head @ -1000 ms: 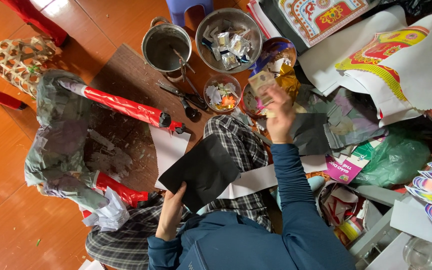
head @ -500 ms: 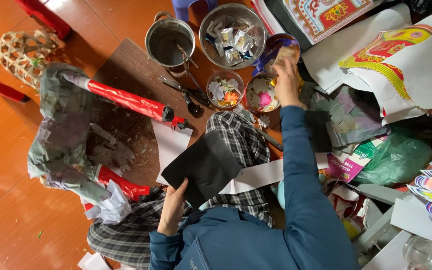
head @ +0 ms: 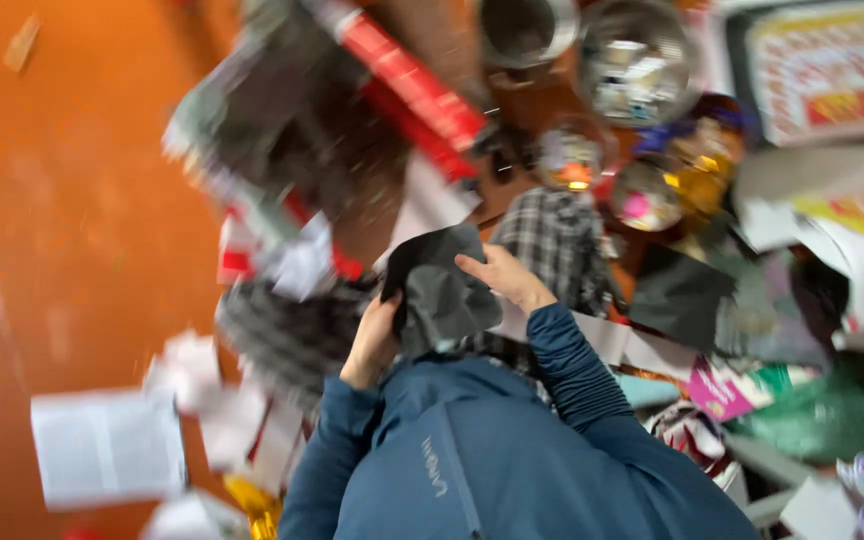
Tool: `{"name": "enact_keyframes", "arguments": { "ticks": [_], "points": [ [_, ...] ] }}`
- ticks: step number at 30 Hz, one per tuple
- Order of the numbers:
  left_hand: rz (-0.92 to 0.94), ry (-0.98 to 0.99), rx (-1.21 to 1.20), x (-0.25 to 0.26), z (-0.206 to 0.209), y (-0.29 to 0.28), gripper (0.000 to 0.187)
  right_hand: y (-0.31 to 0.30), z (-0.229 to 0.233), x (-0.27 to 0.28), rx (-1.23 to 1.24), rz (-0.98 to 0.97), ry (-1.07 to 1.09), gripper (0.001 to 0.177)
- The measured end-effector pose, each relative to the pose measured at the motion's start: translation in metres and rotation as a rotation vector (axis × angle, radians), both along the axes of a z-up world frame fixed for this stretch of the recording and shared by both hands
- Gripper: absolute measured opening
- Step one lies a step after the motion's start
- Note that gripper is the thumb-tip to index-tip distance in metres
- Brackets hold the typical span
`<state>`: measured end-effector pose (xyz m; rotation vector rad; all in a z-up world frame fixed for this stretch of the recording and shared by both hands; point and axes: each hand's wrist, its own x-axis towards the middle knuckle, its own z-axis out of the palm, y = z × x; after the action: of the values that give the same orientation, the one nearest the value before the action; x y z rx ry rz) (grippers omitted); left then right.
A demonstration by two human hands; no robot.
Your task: Decorating a bamboo frame with colored paper and tape to create a traditional craft figure
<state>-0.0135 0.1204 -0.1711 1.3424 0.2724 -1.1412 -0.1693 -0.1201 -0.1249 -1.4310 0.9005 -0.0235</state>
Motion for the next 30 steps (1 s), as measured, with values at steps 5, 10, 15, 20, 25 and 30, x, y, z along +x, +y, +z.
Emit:
{"name": "enact_keyframes", "arguments": {
  "ticks": [5, 10, 15, 20, 25, 30],
  "points": [
    [0.221, 0.277, 0.06, 0.0, 0.045, 0.05, 0.1, 0.048, -0.007, 0.032, -0.02, 0.266, -0.04, 0.044],
    [0.46, 0.422, -0.122, 0.015, 0.026, 0.089, 0.076, 0.068, -0.025, 0.093, 0.145, 0.336, 0.084, 0.037],
    [0.579, 0.498, -0.303, 0.07, 0.001, 0.086, 0.067, 0.064, -0.015, 0.152, 0.155, 0.213, -0.016, 0.044],
    [0.581, 0.478, -0.391, 0.101, 0.016, 0.077, 0.077, 0.06, 0.106, 0.153, -0.466, 0.619, -0.463, 0.103],
    [0.63, 0.562, -0.533, 0.098, -0.007, 0.074, 0.079, 0.107, 0.065, 0.144, -1.206, 0.745, -0.62, 0.061],
    [0.509, 0.525, -0.752, 0.083, 0.04, 0.07, 0.114, 0.123, 0.048, 0.184, -1.109, 0.481, -0.514, 0.022]
  ]
}}
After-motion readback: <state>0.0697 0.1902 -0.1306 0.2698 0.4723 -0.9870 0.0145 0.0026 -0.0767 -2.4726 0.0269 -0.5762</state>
